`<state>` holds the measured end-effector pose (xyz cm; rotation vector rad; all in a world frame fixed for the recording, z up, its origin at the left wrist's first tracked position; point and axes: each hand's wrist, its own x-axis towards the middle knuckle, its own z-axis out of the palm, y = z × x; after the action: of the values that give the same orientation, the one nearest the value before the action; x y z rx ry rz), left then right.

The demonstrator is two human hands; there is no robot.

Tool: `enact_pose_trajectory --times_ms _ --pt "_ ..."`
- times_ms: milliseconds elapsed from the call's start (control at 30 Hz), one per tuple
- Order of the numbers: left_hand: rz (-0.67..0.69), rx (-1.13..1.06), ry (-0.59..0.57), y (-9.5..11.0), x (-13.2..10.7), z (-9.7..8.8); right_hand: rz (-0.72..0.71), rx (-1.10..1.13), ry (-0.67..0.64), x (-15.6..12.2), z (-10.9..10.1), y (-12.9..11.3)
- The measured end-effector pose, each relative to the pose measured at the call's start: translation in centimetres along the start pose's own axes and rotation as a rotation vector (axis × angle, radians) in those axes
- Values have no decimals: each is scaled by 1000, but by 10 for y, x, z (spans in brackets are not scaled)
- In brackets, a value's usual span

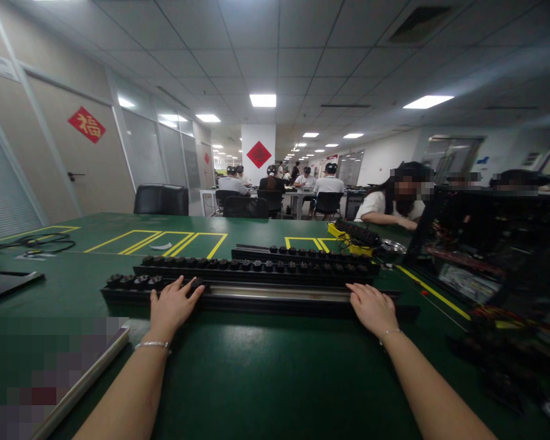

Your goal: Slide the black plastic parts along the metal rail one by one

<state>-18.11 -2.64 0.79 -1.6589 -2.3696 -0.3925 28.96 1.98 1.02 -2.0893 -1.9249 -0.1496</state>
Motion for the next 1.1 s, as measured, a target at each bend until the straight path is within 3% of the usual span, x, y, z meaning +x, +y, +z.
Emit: enact_pose_trajectory --times_ms 567,700,1100 --pt "16 -9 1 0 2 2 4 12 -9 2 1 1" --pt "75 -34 2 0 2 7 1 14 -2 1 1 0" --pt "152 -17 95 0 0 10 -2 -2 -4 1 1 1"
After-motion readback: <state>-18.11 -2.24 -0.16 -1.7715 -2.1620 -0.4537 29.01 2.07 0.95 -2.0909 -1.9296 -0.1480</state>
